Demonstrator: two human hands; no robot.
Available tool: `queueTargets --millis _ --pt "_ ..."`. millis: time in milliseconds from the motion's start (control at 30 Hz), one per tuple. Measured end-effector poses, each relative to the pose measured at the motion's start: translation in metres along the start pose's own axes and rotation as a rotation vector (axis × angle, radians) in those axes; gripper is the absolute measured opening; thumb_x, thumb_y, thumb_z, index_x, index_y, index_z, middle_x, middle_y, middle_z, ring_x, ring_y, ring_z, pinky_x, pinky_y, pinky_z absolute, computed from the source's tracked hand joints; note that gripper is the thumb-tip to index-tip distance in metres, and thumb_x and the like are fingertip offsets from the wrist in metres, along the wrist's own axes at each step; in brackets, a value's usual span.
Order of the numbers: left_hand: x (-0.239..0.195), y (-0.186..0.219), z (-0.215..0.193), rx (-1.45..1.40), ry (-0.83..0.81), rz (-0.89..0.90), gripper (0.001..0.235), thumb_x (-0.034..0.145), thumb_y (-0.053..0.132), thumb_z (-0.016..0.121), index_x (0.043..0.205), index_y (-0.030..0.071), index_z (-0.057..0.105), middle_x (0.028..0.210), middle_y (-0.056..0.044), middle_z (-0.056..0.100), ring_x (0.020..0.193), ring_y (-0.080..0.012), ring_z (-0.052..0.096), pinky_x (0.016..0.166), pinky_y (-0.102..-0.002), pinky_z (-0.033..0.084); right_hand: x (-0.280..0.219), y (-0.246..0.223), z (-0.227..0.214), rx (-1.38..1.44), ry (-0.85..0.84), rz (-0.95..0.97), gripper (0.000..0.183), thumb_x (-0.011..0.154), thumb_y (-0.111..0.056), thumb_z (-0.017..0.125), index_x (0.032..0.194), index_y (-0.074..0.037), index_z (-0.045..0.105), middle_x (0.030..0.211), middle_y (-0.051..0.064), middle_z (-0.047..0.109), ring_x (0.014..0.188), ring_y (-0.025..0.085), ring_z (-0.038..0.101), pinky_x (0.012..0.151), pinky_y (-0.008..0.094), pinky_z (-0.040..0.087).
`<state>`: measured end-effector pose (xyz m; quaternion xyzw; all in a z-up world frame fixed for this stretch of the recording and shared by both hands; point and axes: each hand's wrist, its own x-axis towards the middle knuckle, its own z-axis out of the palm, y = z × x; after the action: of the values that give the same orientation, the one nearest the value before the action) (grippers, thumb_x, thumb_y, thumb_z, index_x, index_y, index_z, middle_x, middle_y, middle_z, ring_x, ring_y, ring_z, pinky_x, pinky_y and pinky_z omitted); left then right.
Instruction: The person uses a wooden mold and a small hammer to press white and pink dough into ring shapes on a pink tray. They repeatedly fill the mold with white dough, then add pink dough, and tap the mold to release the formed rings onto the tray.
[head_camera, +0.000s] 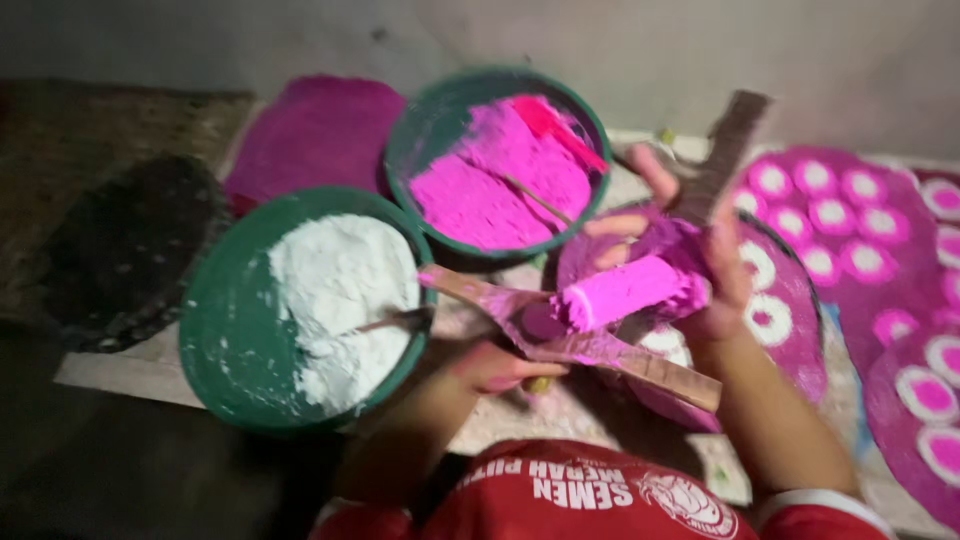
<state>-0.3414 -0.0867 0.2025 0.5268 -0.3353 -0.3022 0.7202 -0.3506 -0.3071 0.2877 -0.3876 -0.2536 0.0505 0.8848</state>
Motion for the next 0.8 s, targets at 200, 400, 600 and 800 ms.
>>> queueTargets --millis 200,400,600,800 --pt "0.021 0.066 0.035 0.837 -0.065 -0.390 0.049 0.084 0.037 0.082 0.120 0.012 0.061 0.110 -0.011 0.071 0.103 -0.0227 0.070 0.089 -0.037 0.055 -0.065 -0.051 0.007 -1.086 -0.163 -0.215 0.045 0.094 -0.041 0.061 0.123 -0.011 0.047 0.141 0.026 0.057 0.118 0.040 0.066 0.085 0.041 0.062" --pt "0.049 0.031 0.075 0.805 -0.333 -0.303 0.066 0.083 0.034 0.085 0.135 0.013 0.049 0.120 -0.013 0.065 0.110 -0.0253 0.065 0.096 -0.040 0.052 -0.114 -0.035 -0.006 -1.462 -0.401 -0.277 0.021 0.090 -0.021 0.062 0.109 -0.013 0.060 0.142 0.027 0.059 0.126 0.048 0.064 0.092 0.045 0.061" --pt "0.081 -0.028 0.059 0.589 -0.432 -0.222 0.085 0.083 0.030 0.088 0.149 0.014 0.037 0.130 -0.016 0.059 0.118 -0.0279 0.060 0.102 -0.044 0.049 -0.137 -0.017 -0.040 -1.467 -0.041 -0.198 0.070 0.102 -0.029 0.060 0.160 -0.014 0.025 0.162 0.028 0.035 0.153 0.047 0.036 0.130 0.051 0.028" --pt "0.141 -0.053 0.008 0.027 -0.443 -0.083 0.106 0.082 0.027 0.091 0.164 0.014 0.025 0.140 -0.019 0.052 0.126 -0.0305 0.055 0.109 -0.047 0.046 -0.174 -0.068 -0.155 -0.358 0.021 0.935 0.109 0.092 -0.079 0.045 0.159 0.007 0.034 0.153 0.027 0.054 0.141 0.033 0.057 0.118 0.047 0.044"
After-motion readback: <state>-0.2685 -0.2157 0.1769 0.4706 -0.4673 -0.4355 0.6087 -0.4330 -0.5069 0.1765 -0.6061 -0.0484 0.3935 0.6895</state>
